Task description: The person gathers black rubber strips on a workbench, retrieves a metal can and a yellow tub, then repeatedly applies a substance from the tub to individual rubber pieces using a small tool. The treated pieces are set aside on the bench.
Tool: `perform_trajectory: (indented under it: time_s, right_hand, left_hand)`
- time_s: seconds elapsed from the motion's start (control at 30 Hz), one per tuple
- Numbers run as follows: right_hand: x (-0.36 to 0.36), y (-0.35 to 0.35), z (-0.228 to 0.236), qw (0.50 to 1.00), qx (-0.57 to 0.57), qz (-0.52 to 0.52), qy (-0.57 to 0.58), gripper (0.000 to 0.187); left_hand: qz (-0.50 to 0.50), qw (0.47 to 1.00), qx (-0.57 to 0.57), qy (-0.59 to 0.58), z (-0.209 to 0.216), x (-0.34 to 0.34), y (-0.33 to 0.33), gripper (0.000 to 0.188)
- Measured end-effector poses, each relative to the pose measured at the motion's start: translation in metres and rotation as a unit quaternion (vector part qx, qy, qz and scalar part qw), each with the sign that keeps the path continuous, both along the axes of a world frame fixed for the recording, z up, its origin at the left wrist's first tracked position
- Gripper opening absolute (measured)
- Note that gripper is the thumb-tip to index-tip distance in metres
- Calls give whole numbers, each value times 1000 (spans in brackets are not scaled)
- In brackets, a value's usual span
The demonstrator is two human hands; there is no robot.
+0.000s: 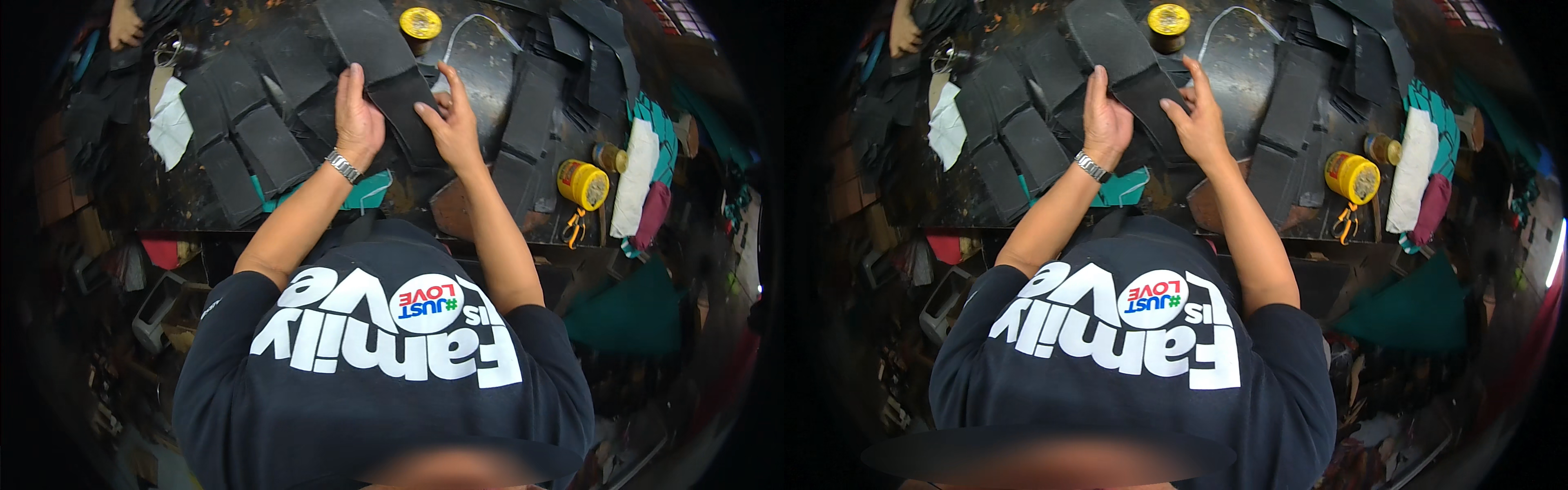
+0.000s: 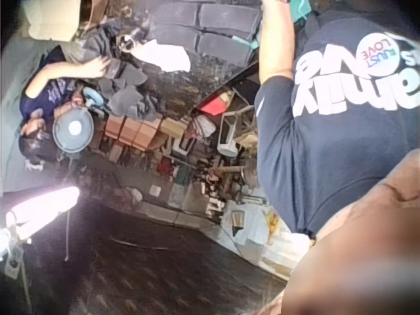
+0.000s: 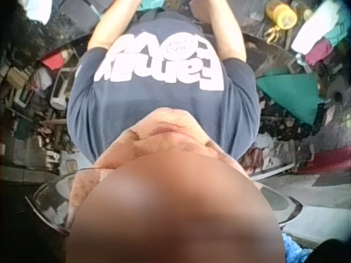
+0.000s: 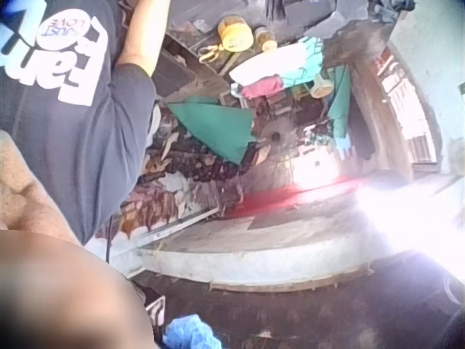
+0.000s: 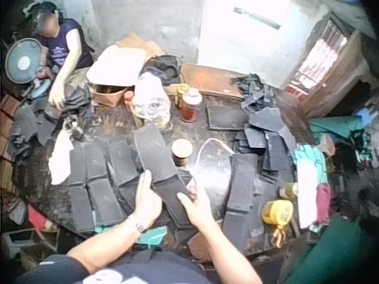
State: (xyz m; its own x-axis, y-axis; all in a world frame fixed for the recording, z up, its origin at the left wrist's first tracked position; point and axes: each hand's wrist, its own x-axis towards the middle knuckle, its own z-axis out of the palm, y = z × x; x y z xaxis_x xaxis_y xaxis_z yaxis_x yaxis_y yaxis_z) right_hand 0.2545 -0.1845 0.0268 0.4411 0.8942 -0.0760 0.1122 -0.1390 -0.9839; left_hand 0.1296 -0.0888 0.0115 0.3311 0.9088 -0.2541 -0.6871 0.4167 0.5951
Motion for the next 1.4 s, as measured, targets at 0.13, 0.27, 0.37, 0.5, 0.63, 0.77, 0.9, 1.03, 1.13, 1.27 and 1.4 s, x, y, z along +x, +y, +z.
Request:
perform_trajectory:
  time_s: [0.13,0.27,0.37,0.5,0.63,0.77,0.9,1.03,1.13,1.27,1.4]
  right_hand:
    - [6,18,-22,980,-123,-43,-148,82]
    - [10,-2,-21,937,-40,-47,-344,88]
    - [16,-23,-8,950,-29,-54,-307,89]
    - [10,-41,7,975,-60,-38,-212,89]
    - [-8,-38,10,990,-45,20,-130,84]
    - [-37,-16,7,989,-34,110,-89,80]
    - [-64,7,5,966,-9,188,-177,84]
    - [-84,17,3,954,13,186,-235,84]
    - [-90,21,1,946,3,158,-284,83]
    - [-95,22,0,953,6,186,-237,84]
    - [-101,18,-1,962,66,203,-169,85]
  left_hand:
    - [-48,983,-57,169,-4,10,9,46]
    - [-91,976,-33,196,-7,9,2,51]
    - [-86,974,-23,206,-2,9,-13,75]
    - [-128,966,-10,225,10,-3,-32,90]
    - [-174,945,42,273,21,-38,-48,62]
    - [-97,925,126,345,23,-90,-52,32]
    - [49,922,107,368,19,-122,-46,37]
    - [3,922,101,373,16,-139,-31,53]
    - [-34,911,84,403,10,-130,-19,73]
    - [-64,918,50,387,3,-114,-9,102]
    - [-48,918,15,394,2,-106,-4,112]
